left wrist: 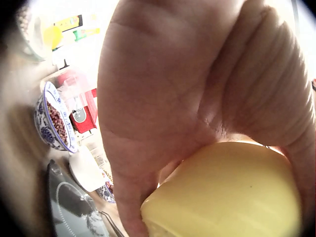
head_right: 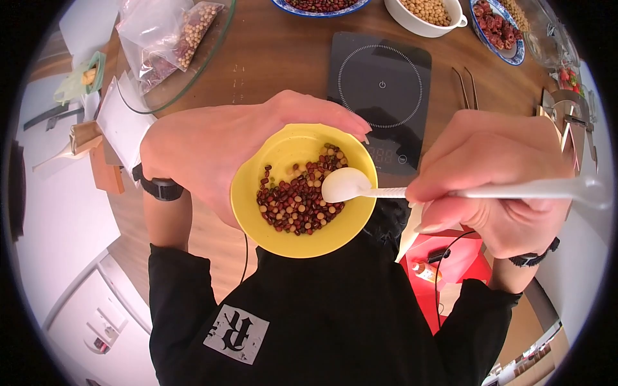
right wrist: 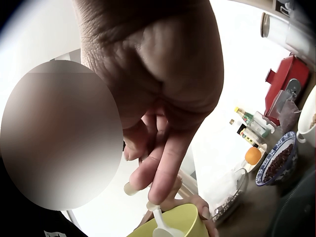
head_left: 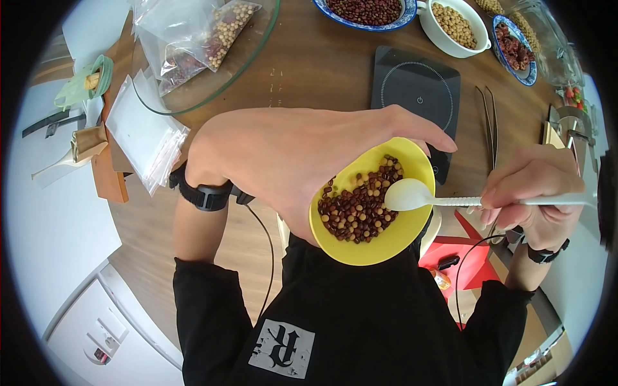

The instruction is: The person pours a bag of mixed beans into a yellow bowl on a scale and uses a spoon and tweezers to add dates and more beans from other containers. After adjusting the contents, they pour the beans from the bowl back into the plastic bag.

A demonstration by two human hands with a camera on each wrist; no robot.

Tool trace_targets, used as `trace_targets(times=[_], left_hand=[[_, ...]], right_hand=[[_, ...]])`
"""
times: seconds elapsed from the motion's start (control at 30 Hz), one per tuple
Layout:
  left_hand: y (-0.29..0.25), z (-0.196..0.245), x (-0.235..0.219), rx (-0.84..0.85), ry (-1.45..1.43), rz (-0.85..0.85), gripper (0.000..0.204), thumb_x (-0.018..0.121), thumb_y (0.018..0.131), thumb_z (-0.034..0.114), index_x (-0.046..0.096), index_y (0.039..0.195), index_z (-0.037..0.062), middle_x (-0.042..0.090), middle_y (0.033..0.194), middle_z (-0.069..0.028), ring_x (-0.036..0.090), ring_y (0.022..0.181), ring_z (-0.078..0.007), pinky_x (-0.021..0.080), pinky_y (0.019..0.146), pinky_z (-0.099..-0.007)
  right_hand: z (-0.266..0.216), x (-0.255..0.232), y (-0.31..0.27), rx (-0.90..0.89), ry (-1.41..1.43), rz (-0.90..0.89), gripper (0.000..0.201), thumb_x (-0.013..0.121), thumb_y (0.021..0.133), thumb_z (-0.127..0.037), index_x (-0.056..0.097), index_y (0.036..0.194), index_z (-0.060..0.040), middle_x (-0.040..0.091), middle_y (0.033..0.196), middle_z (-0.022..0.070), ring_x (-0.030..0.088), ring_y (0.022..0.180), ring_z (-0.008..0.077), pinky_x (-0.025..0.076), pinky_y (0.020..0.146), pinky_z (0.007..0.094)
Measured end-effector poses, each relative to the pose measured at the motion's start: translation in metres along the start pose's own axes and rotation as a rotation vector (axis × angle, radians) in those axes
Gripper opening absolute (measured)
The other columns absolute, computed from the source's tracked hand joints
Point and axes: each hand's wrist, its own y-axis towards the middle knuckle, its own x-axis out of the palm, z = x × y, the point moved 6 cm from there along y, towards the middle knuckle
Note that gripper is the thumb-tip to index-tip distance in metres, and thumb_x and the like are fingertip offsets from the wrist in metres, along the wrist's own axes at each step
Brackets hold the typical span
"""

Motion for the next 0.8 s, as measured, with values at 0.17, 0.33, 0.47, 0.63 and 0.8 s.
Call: trace_targets(times=[0.17, 0.33, 0.47, 0.63, 0.8], left_hand=[[0.002, -0.001, 0.001, 0.000, 0.003, -0.033, 0.114, 0.096, 0.062, 0.022, 0.022, 0.146, 0.0024, 0.037, 0.151, -0.0231, 0.048, 0.137, -0.0342, 0.045, 0.109, -0.0412], [0.002, -0.004, 0.004, -0.047, -0.015, -0.073, 0.114, 0.096, 0.062, 0.022, 0.022, 0.146, 0.0018, 0.037, 0.150, -0.0235, 0.047, 0.137, -0.0350, 0.044, 0.109, -0.0413], [0.002, -0.005, 0.004, -0.064, -0.014, -0.085, 0.114, 0.096, 0.062, 0.021, 0.022, 0.146, 0.0017, 0.036, 0.150, -0.0238, 0.047, 0.137, -0.0349, 0.044, 0.109, -0.0408], [0.002, -0.004, 0.003, -0.005, -0.024, -0.069, 0.114, 0.096, 0.062, 0.022, 0.022, 0.146, 0.0016, 0.035, 0.151, -0.0237, 0.046, 0.138, -0.0338, 0.044, 0.109, -0.0404], [0.004, -0.004, 0.004, 0.028, -0.059, -0.054, 0.115, 0.096, 0.062, 0.022, 0.021, 0.146, 0.0009, 0.035, 0.151, -0.0236, 0.047, 0.138, -0.0335, 0.044, 0.109, -0.0407]], right_hand=[[0.009, -0.001, 0.002, 0.002, 0.042, -0.018, 0.038, 0.075, 0.088, -0.038, 0.069, 0.081, -0.0012, 0.067, 0.072, 0.0102, 0.067, 0.055, 0.0142, 0.051, 0.050, 0.0221], [0.015, 0.005, 0.005, -0.101, 0.016, -0.126, 0.034, 0.076, 0.090, -0.034, 0.069, 0.083, -0.0007, 0.067, 0.072, 0.0094, 0.068, 0.056, 0.0138, 0.050, 0.050, 0.0211], [0.021, 0.006, 0.004, 0.074, 0.211, -0.085, 0.024, 0.075, 0.089, -0.020, 0.069, 0.084, 0.0028, 0.067, 0.073, 0.0112, 0.067, 0.057, 0.0161, 0.051, 0.051, 0.0231], [0.024, 0.008, 0.000, 0.210, 0.351, -0.020, 0.014, 0.071, 0.090, -0.005, 0.068, 0.085, 0.0080, 0.065, 0.073, 0.0137, 0.067, 0.057, 0.0178, 0.053, 0.053, 0.0246], [0.030, 0.005, -0.007, 0.285, 0.423, 0.107, 0.017, 0.069, 0.092, -0.006, 0.066, 0.085, 0.0090, 0.063, 0.073, 0.0146, 0.066, 0.054, 0.0186, 0.056, 0.052, 0.0266]])
